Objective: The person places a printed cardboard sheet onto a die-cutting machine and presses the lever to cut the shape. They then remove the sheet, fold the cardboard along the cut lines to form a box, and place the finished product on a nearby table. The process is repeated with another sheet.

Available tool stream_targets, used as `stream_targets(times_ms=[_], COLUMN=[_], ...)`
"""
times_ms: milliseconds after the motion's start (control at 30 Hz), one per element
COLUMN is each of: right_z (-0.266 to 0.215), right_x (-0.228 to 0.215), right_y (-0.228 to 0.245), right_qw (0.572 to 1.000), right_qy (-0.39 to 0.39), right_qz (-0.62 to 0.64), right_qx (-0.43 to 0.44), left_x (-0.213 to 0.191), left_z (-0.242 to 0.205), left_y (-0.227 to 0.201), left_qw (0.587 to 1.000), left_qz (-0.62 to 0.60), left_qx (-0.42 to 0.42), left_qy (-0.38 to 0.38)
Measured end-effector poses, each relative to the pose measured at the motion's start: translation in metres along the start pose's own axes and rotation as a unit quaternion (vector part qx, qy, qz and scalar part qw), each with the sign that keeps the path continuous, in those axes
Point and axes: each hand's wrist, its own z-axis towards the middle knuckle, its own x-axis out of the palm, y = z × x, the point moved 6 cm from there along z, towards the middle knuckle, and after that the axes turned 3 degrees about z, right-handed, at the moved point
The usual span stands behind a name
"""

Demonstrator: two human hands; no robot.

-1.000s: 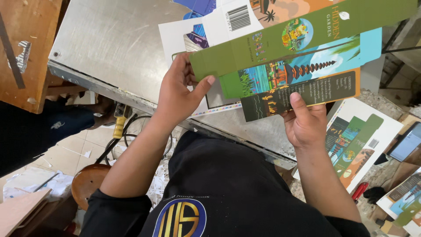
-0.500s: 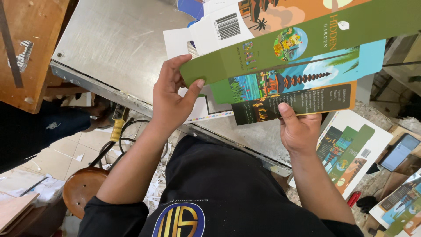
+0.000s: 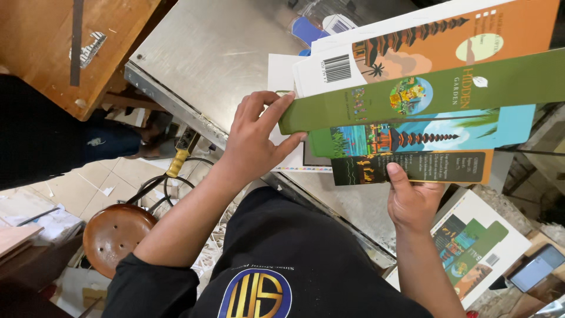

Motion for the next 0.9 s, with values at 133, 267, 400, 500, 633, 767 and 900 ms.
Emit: stream_targets(times_ms=[133, 267, 400, 500, 633, 767, 900], right_z=[0.001, 0.004, 0.007, 0.012, 0.017, 0.022, 0.037], right_x=[0.005, 0.023, 0.042, 0.066, 0.100, 0.177, 0.247], right_y=[-0.017, -0.018, -0.031, -0.040, -0.071, -0.083, -0.114], right_qw=[0.999, 0.999, 0.999, 0.997, 0.994, 0.984, 0.961], right_qy=[-0.040, -0.036, -0.011, 0.010, 0.033, 0.009, 0.039], right_qz=[0.005, -0.007, -0.027, -0.047, -0.049, 0.069, 0.116], right_qx=[0.013, 0.020, 0.041, 0.058, 0.088, 0.166, 0.248], left_x=[-0.006, -0.017, -0.023, -0.029, -0.045, -0.085, -0.146], left_z=[-0.009, -0.014, -0.024, -0.031, -0.042, -0.051, -0.058], left_y=[0.004, 0.011, 0.030, 0.056, 0.109, 0.160, 0.210], left_qw=[0.999, 0.999, 0.990, 0.987, 0.949, 0.902, 0.895], left_qz=[0.038, 0.005, -0.084, -0.096, -0.225, -0.336, -0.332], left_qx=[0.013, -0.027, -0.111, -0.129, -0.216, -0.259, -0.252], left_qy=[-0.019, -0.025, -0.007, -0.015, -0.039, -0.075, -0.159])
